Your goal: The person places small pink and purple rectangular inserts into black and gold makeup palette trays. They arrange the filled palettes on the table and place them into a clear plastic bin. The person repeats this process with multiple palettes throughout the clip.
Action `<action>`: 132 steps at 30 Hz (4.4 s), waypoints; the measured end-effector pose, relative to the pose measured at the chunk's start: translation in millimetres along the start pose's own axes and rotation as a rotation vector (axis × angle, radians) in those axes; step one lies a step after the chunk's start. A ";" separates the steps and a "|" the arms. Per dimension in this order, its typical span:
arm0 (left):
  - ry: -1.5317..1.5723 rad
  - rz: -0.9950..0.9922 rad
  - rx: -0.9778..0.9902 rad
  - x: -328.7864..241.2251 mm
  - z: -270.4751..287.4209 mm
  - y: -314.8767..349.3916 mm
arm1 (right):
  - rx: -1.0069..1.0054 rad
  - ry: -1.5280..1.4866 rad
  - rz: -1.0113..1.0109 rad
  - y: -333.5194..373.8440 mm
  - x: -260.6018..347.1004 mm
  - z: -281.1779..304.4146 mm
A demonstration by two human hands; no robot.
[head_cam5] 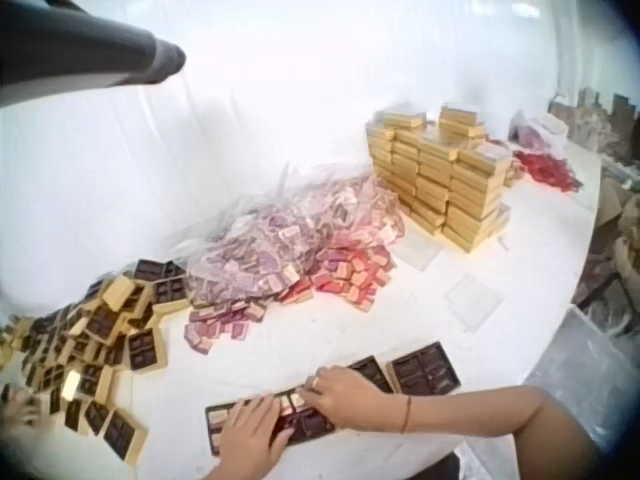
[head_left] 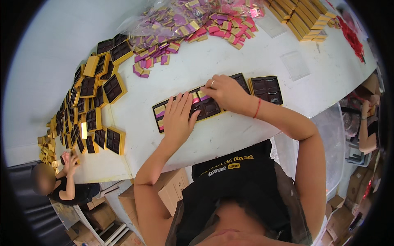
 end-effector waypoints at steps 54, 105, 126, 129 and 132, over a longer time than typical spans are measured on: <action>0.794 0.491 -0.440 -27.3 -8.2 27.3 | -0.020 -0.428 -0.312 36.4 27.9 37.0; 0.093 0.070 0.055 -46.2 -13.4 49.0 | -0.037 -0.034 -0.110 51.3 59.9 21.6; 0.054 0.419 -0.217 257.6 38.8 -67.0 | 0.128 0.010 -0.483 10.0 -125.4 38.9; 0.080 0.480 -0.303 229.6 47.8 -70.6 | 0.161 -0.022 -0.502 11.9 -137.8 12.6; 0.197 0.404 -0.376 165.8 51.6 -80.9 | 0.093 0.075 -0.462 8.6 -143.9 -5.5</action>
Point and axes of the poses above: each hand's wrist, its own y-axis away from the middle knuckle, its own z-axis out of the back of the hand, x = y × z, the point moved 2 cm from there along -y, towards the middle knuckle, and after that the axes turned 11 degrees about y, right-handed, at the moved point
